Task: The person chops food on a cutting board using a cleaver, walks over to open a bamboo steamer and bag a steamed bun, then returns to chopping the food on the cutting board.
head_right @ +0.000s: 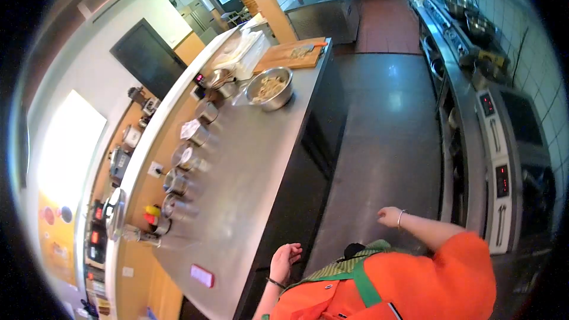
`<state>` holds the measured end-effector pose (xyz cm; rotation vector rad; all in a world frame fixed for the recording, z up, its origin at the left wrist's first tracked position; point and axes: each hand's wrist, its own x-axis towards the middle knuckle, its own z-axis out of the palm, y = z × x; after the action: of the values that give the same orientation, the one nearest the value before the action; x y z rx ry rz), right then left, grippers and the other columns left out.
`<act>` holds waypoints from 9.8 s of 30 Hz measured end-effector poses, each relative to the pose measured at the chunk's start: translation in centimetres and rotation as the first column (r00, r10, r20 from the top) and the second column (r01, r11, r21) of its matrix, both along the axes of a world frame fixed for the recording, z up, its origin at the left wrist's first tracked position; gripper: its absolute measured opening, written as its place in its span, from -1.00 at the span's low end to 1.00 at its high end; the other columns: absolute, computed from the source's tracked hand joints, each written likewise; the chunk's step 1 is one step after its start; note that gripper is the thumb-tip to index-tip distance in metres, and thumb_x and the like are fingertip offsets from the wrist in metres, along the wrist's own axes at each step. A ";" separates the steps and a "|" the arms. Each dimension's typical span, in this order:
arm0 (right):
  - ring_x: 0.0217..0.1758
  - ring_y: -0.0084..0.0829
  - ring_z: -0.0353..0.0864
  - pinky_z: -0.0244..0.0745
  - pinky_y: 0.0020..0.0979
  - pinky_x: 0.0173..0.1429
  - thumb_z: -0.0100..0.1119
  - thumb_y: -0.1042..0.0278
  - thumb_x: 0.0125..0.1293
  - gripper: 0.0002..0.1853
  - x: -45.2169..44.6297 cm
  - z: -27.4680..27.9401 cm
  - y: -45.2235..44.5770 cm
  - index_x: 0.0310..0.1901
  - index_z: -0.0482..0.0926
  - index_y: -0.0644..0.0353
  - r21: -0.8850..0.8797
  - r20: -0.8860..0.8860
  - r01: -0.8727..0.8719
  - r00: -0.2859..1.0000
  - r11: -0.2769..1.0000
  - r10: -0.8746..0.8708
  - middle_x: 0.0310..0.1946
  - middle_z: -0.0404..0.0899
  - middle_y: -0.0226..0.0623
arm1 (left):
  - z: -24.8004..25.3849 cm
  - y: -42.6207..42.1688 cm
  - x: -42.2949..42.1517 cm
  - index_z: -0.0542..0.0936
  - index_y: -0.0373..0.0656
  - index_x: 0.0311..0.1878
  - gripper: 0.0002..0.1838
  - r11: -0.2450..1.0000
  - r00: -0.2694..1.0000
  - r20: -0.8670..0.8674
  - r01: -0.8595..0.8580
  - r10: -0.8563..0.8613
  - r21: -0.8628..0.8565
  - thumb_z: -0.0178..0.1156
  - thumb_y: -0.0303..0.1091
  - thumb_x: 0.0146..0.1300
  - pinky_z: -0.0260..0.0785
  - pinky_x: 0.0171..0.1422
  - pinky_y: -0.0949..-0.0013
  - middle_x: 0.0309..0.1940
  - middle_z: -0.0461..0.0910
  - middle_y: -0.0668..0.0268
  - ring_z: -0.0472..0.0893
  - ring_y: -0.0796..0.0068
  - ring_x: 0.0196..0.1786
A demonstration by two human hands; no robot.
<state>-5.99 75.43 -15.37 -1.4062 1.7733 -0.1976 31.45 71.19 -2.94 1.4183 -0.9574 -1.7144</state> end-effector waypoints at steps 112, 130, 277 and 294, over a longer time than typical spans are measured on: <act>0.09 -0.10 0.38 0.26 -0.30 0.16 0.01 0.50 0.02 -0.39 -42.6 7.2 -100.3 0.18 0.14 0.29 -0.467 0.071 -0.269 0.938 0.842 0.339 0.01 0.37 0.03 | 3.4 -82.9 -44.1 0.38 -0.27 0.09 -0.59 0.774 0.705 0.466 -0.188 0.535 -0.605 0.03 -0.27 0.22 0.17 0.23 0.28 0.04 0.42 0.03 0.37 0.10 0.14; 0.06 0.01 0.34 0.30 -0.20 0.12 -0.05 0.50 0.06 -0.42 -39.8 8.8 -102.5 0.17 0.10 0.30 -0.316 -0.152 -0.814 0.550 0.487 0.821 0.00 0.33 0.11 | -7.1 -87.9 -54.6 0.34 -0.24 0.12 -0.46 0.773 0.529 0.649 -0.022 0.547 -0.633 0.08 -0.12 0.13 0.06 0.28 0.06 0.16 0.26 -0.04 0.24 -0.09 0.20; -0.45 0.11 0.47 0.34 -0.03 -0.35 -0.10 0.36 0.22 -0.70 -25.9 14.7 -99.4 -0.08 0.16 0.32 -0.015 -0.173 -0.782 0.615 0.623 0.769 -0.58 0.47 0.12 | -6.9 -86.0 -51.7 0.43 -0.23 -0.29 -0.74 0.673 0.622 0.524 -0.005 0.581 -0.740 0.22 -0.52 -0.12 0.29 -0.09 0.18 -0.26 0.48 0.10 0.45 0.09 -0.19; -0.32 0.04 0.53 0.41 -0.12 -0.25 -0.13 0.48 0.12 -0.65 -23.9 17.9 -100.3 -0.03 0.17 0.28 0.238 -0.174 -0.791 0.537 0.564 0.825 -0.42 0.52 0.09 | -1.5 -96.0 -41.9 0.41 -0.07 -0.47 -0.78 0.409 0.465 0.880 0.788 0.093 -0.460 0.23 -0.24 -0.13 0.22 -0.20 0.29 -0.52 0.40 0.39 0.42 0.34 -0.34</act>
<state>-29.93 -24.86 2.55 -2.0783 1.0921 0.6407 -10.43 -24.84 -4.49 1.2027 -2.4754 -0.3544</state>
